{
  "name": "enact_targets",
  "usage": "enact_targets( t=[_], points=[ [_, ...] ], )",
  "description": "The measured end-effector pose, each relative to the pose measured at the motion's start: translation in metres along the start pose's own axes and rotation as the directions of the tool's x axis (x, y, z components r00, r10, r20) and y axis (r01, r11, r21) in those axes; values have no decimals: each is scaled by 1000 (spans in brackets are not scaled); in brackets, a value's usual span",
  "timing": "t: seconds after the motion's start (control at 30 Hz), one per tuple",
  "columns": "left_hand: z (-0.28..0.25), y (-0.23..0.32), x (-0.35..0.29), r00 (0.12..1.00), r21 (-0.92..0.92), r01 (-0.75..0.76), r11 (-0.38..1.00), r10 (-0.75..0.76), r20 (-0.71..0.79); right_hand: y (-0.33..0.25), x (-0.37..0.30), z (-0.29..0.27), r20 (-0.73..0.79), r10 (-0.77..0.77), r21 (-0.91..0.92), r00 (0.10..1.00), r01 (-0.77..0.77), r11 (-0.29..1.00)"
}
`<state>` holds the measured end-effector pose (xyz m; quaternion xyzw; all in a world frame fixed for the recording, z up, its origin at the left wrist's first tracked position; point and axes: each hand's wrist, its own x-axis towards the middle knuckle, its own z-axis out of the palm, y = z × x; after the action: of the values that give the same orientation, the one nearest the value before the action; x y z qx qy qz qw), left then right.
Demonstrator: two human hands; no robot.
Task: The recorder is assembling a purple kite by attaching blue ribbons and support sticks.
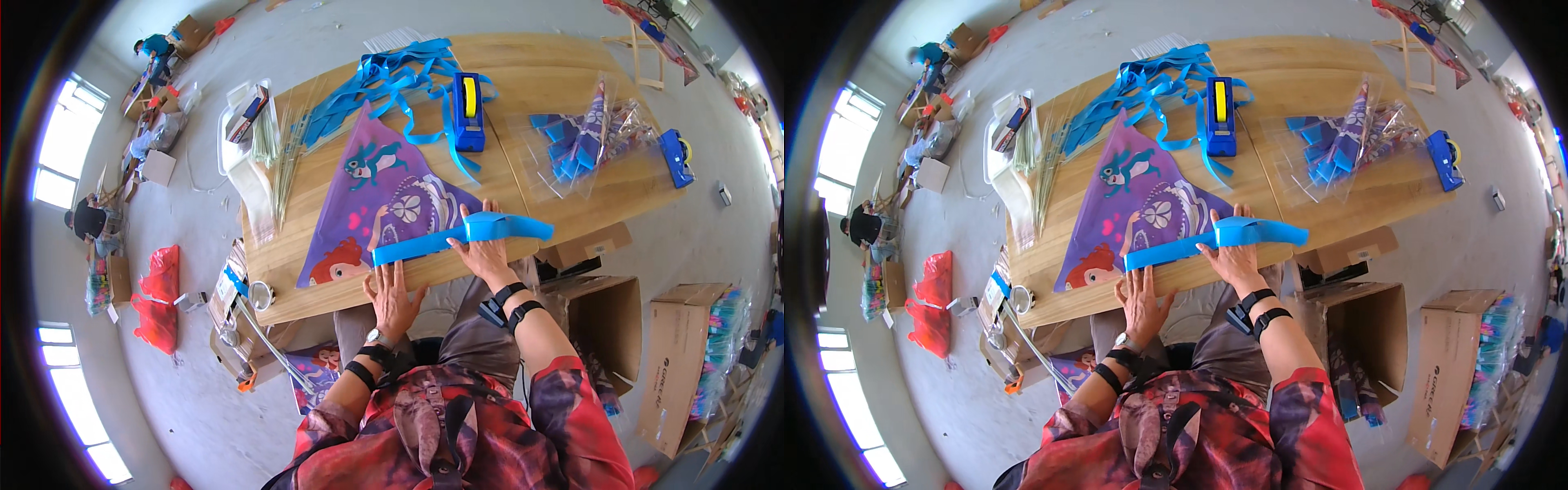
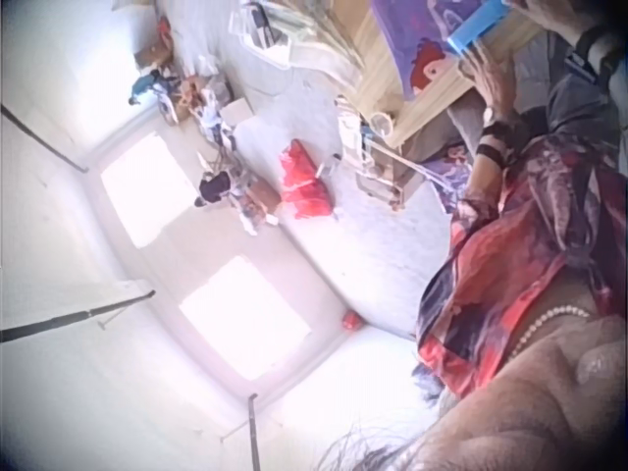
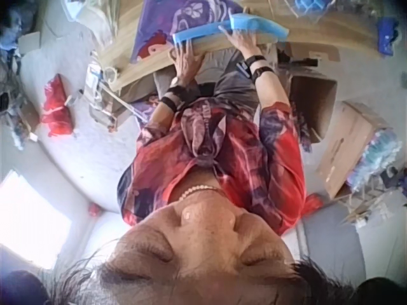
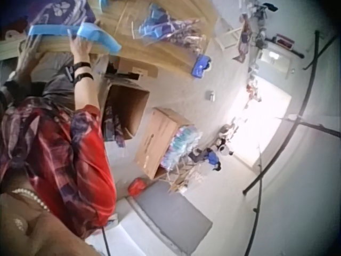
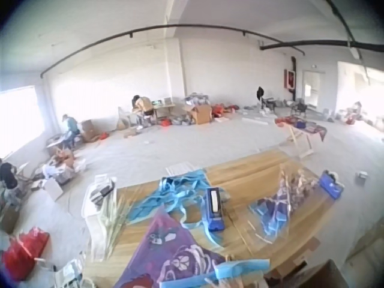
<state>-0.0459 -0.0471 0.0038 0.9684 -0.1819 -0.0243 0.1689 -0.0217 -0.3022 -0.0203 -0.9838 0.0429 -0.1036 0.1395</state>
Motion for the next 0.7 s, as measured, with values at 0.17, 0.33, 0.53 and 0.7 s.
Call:
enact_targets(
  t=[0.17,0.33,0.53,0.7],
  points=[
    [-1,-2,1,1000,31,-1,1000,0,18,-3,0,-3,1,5,-8,1000,-5,1000],
    [-3,1,3,1000,52,-4,999,3,18,-3,0,-3,1,10,-36,1000,-10,999],
    [0,-1,2,1000,59,-6,998,6,15,-1,-1,-1,-6,7,-10,1000,-7,1000],
    [4,-30,-1,991,-153,-79,985,60,-123,0,-2,4,-4,-3,-13,1000,3,1000]
  ],
)
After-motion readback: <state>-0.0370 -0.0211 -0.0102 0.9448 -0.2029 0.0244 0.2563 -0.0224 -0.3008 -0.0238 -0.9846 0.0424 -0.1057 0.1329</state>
